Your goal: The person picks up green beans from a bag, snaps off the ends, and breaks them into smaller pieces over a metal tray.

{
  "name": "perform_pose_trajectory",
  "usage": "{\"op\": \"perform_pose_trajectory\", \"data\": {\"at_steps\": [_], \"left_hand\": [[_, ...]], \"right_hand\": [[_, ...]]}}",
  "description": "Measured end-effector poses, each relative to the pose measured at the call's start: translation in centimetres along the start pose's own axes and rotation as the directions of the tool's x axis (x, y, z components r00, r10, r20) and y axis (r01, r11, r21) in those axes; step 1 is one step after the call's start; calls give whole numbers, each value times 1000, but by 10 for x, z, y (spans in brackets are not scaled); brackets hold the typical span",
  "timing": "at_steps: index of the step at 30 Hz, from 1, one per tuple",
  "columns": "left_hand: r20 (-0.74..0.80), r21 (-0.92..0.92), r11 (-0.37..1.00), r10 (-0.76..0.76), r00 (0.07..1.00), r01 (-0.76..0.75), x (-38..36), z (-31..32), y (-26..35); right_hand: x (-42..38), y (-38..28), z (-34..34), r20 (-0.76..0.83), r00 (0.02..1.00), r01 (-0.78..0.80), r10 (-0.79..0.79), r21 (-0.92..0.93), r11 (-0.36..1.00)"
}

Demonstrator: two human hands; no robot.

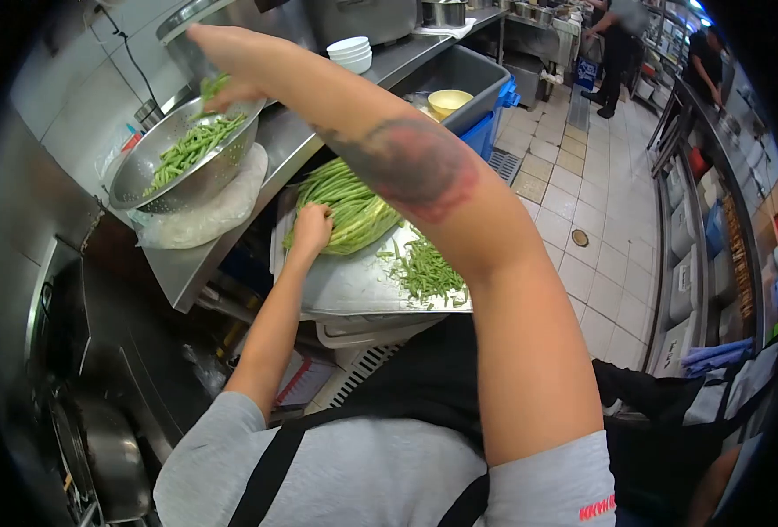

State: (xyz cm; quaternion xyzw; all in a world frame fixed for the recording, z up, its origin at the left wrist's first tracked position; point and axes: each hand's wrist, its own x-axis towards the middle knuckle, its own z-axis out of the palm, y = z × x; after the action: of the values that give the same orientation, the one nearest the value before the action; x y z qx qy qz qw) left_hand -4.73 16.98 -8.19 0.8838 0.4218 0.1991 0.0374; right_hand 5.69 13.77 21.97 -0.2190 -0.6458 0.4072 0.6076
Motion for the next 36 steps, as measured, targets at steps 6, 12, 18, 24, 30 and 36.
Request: {"op": "perform_pose_trajectory", "data": {"at_steps": [6, 12, 18, 24, 30, 36], "left_hand": [[-413, -437, 898, -152, 898, -49, -6, -38, 7], [-308, -824, 533, -141, 941, -190, -14, -83, 56], [-199, -744, 633, 95, 975, -214, -69, -110, 113], [-274, -697, 673, 69, 959, -248, -111, -114, 137], [-248, -730, 629, 121, 961, -267, -134, -116, 151], [-38, -861, 482, 256, 966, -161, -140, -97, 160]], "right_hand": [[-28, -35, -7, -47, 998, 34, -48, -274, 961], [-126, -38, -38, -263, 922, -192, 283, 323, 927], [-230, -25, -29, -124, 980, -38, -155, -884, 466], [-297, -35, -13, -338, 920, -226, -201, -872, 433], [-338, -26, 0, -608, 793, -497, -45, -687, 530], [-346, -27, 18, -486, 873, -377, -49, -734, 565]]}}
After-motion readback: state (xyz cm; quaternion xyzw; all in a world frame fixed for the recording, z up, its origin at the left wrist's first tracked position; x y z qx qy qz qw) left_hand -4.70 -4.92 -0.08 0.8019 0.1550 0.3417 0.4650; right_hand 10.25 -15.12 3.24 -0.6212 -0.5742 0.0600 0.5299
